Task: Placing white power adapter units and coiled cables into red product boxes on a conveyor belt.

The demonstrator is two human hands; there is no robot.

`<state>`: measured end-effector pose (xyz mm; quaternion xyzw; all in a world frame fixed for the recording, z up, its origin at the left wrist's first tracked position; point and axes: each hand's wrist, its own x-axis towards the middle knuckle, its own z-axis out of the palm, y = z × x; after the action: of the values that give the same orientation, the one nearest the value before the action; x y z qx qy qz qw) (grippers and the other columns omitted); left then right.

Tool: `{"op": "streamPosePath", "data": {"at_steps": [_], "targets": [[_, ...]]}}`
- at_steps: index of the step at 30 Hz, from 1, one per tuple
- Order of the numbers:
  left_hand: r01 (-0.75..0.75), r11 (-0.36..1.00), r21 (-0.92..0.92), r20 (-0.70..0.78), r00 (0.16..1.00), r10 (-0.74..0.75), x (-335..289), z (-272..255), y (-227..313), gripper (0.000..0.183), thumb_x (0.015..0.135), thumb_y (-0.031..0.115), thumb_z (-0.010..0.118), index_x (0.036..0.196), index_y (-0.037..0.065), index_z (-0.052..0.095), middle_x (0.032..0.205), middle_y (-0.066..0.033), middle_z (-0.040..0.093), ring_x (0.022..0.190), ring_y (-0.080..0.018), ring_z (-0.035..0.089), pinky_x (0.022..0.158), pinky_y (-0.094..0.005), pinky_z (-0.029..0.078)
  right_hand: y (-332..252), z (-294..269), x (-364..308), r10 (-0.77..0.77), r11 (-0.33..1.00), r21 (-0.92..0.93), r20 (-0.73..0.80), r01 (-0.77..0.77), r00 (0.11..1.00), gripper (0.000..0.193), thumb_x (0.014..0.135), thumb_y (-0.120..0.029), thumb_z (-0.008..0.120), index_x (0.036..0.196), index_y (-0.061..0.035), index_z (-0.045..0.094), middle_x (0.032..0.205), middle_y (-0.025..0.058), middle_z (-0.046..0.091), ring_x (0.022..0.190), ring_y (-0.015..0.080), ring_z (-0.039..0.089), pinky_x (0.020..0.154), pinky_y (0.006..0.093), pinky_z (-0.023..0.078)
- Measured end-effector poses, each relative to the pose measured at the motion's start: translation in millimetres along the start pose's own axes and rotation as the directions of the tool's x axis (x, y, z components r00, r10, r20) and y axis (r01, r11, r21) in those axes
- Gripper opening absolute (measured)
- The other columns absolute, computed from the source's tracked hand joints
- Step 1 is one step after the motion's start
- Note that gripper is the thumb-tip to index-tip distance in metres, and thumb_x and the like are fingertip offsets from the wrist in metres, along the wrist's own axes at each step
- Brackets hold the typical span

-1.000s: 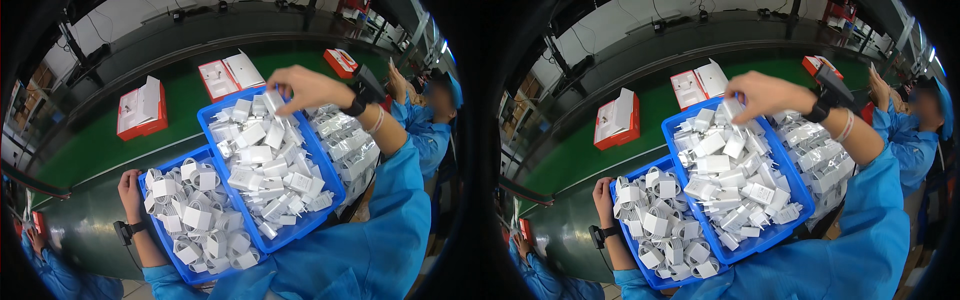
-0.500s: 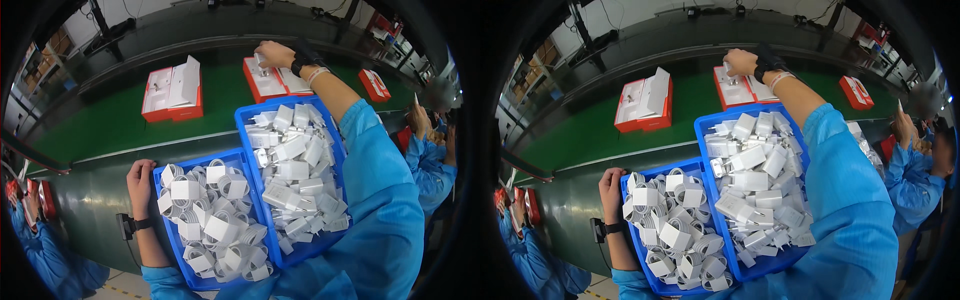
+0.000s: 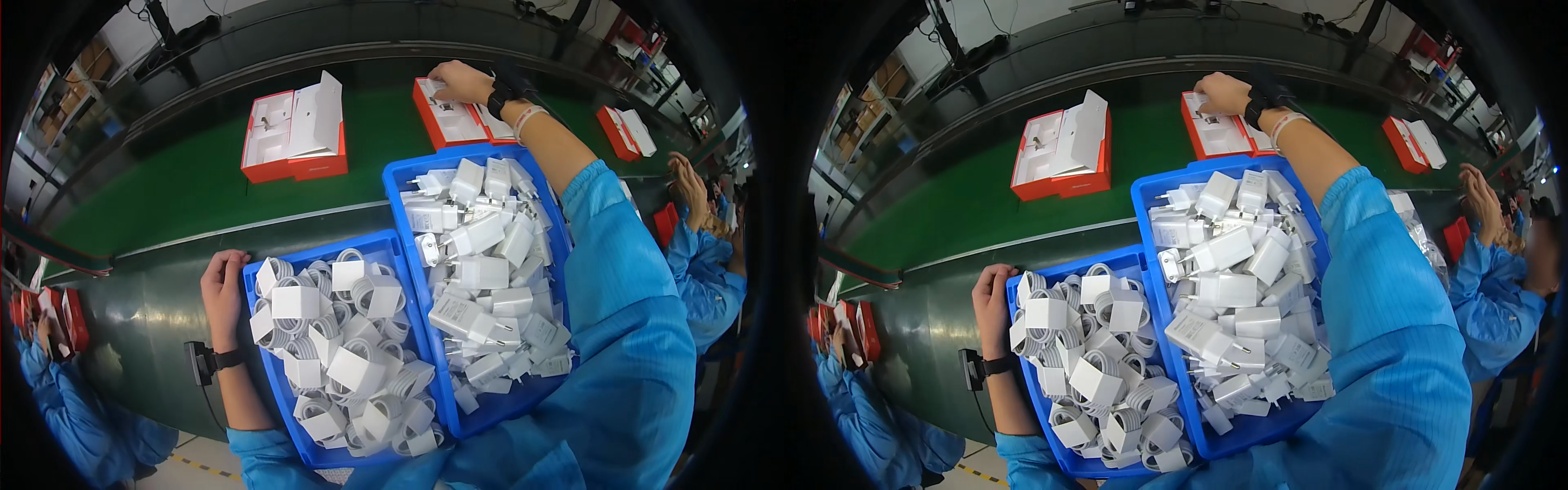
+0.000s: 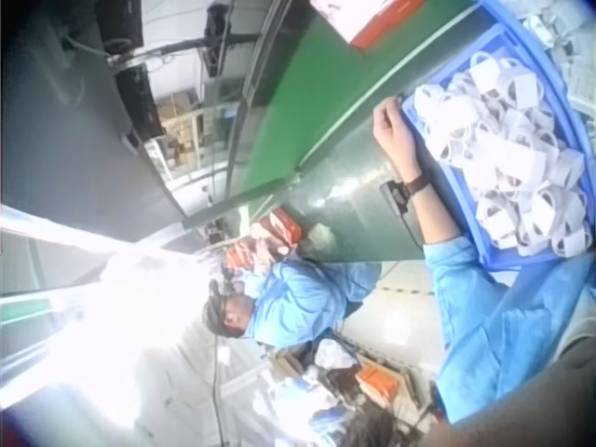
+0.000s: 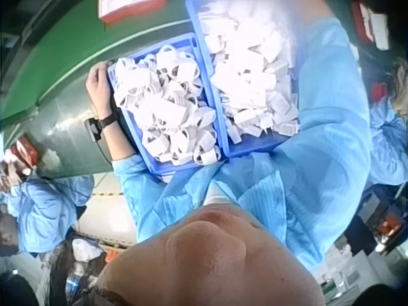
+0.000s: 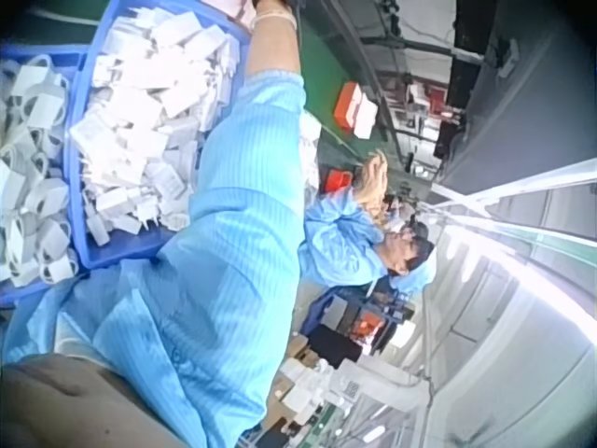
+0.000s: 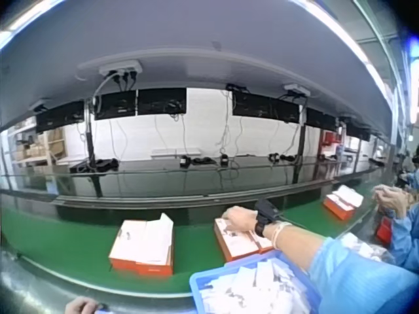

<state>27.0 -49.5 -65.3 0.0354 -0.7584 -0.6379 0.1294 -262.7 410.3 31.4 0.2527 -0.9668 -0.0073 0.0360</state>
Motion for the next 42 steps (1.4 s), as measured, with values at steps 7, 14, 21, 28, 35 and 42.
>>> {"op": "streamPosePath", "data": {"at_steps": [7,14,21,28,35,42], "targets": [[-0.027,1.0,-0.016,0.014,1.0,0.027,2.7,-2.4,-5.5,0.018,0.099,0.014,0.055,0.095,-0.001,0.063,0.092,-0.0055,0.066,0.088,-0.0111,0.061,0.08,-0.024,0.047,14.8,3.6,-10.5,-0.009,1.0,-0.001,-0.131,0.009,0.991,0.051,0.077,-0.021,0.071,0.12,0.0046,0.061,0.118,0.0206,0.061,0.113,0.0357,0.058,0.101,0.0393,0.045],[0.011,1.0,0.008,0.003,1.0,-0.011,-2.4,-5.0,-0.6,0.017,0.099,0.014,0.055,0.095,-0.001,0.063,0.091,-0.0056,0.066,0.088,-0.0111,0.061,0.08,-0.0239,0.048,15.4,27.9,-16.0,0.062,0.998,0.04,-0.133,-0.057,0.989,0.038,0.079,-0.019,0.071,0.111,0.0017,0.067,0.111,0.0185,0.063,0.106,0.0321,0.061,0.095,0.038,0.048],[-0.01,1.0,-0.012,0.023,1.0,0.011,5.6,-2.3,-3.5,0.018,0.098,0.014,0.056,0.098,-0.003,0.065,0.092,-0.0058,0.068,0.087,-0.0101,0.062,0.08,-0.0228,0.047,-34.6,-23.2,-22.0,0.005,0.997,0.08,-0.273,0.017,0.962,0.025,0.086,-0.019,0.057,0.101,-0.0066,0.072,0.095,0.0161,0.071,0.09,0.0356,0.067,0.08,0.0431,0.055],[0.003,1.0,-0.028,0.026,1.0,-0.003,4.0,-7.6,-8.7,0.018,0.098,0.014,0.056,0.098,-0.002,0.065,0.091,-0.0052,0.068,0.085,-0.0095,0.062,0.078,-0.0222,0.048,-253.5,-80.9,-112.5,-0.584,0.716,0.533,0.105,0.45,0.805,0.022,0.083,-0.02,0.065,0.09,0.0007,0.069,0.081,0.0151,0.068,0.076,0.0301,0.066,0.072,0.0372,0.052],[-0.031,0.999,-0.011,0.029,0.999,0.031,4.8,-4.7,-9.8,0.018,0.098,0.013,0.056,0.096,-0.002,0.065,0.088,-0.0046,0.067,0.083,-0.009,0.061,0.076,-0.0218,0.048,-288.8,-81.1,-123.7,-0.544,0.825,0.344,0.271,0.448,0.794,0.027,0.069,-0.019,0.069,0.074,0.0077,0.067,0.07,0.024,0.064,0.07,0.0402,0.066,0.062,0.0453,0.054],[-0.046,0.999,0.003,0.03,0.998,0.046,1.8,-4.1,-5.2,0.017,0.097,0.012,0.057,0.095,-0.002,0.065,0.086,-0.0047,0.067,0.081,-0.0092,0.061,0.074,-0.0225,0.047,-295.0,-71.3,-119.1,-0.562,0.815,0.295,0.191,0.499,0.805,0.023,0.048,-0.009,0.071,0.069,-0.0016,0.071,0.07,0.0173,0.068,0.068,0.0342,0.069,0.058,0.0416,0.054]]}}
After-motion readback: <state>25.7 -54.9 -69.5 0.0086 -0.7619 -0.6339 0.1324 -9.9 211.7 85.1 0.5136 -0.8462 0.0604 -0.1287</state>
